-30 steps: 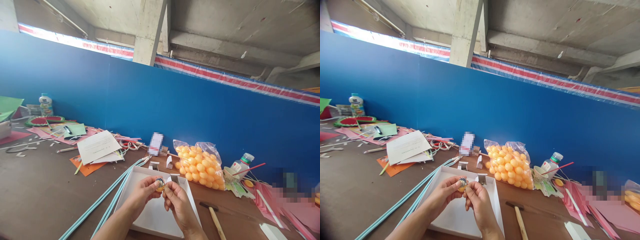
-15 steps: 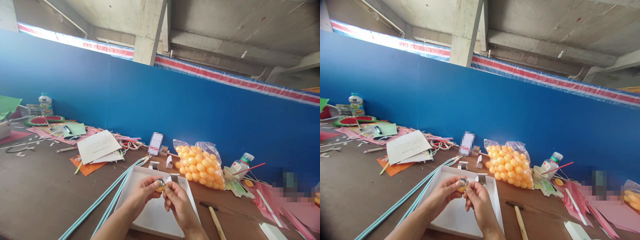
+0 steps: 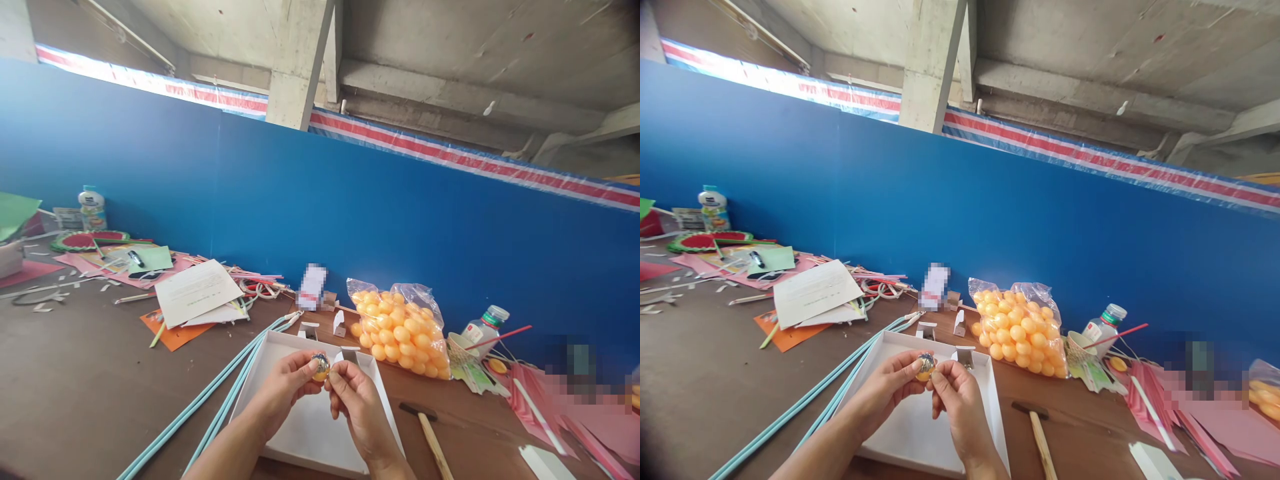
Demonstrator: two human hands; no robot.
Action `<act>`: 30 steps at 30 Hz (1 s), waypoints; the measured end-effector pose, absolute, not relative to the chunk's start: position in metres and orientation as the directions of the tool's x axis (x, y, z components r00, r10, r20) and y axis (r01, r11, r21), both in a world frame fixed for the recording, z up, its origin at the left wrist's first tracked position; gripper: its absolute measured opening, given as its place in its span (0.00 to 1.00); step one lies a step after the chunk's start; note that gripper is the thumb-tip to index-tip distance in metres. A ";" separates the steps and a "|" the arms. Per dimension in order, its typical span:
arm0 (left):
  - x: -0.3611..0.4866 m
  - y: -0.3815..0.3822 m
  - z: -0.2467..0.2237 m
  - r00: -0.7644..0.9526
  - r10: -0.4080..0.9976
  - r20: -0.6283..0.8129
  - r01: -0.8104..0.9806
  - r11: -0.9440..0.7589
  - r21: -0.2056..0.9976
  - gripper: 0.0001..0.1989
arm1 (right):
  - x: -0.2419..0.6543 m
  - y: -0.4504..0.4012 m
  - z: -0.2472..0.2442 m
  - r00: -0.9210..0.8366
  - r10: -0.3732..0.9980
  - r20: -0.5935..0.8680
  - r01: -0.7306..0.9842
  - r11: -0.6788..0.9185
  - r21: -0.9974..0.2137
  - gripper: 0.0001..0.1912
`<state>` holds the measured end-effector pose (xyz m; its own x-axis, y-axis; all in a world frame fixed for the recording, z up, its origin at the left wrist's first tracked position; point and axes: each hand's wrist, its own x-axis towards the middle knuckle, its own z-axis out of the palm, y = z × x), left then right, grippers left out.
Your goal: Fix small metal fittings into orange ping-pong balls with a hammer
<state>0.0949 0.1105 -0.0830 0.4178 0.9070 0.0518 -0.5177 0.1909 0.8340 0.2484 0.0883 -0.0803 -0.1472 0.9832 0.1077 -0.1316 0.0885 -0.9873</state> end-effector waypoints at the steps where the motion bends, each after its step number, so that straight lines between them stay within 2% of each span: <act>1: 0.095 0.110 -0.083 0.416 0.908 0.048 -0.518 0.194 0.833 0.16 | 0.248 0.088 -0.080 -0.140 0.984 0.109 -0.133 0.090 -0.987 0.11; 7: 0.094 0.111 -0.082 0.423 0.906 0.023 -0.538 0.231 0.810 0.16 | 0.251 0.087 -0.076 -0.102 0.987 0.125 -0.136 0.111 -0.985 0.12; 16: 0.094 0.111 -0.086 0.433 0.901 0.037 -0.549 0.231 0.804 0.15 | 0.247 0.085 -0.074 -0.119 0.987 0.112 -0.327 0.068 -0.943 0.06; 30: 0.094 0.109 -0.084 0.433 0.899 0.059 -0.555 0.215 0.804 0.14 | 0.246 0.087 -0.077 -0.108 0.991 0.078 -0.331 0.039 -0.943 0.08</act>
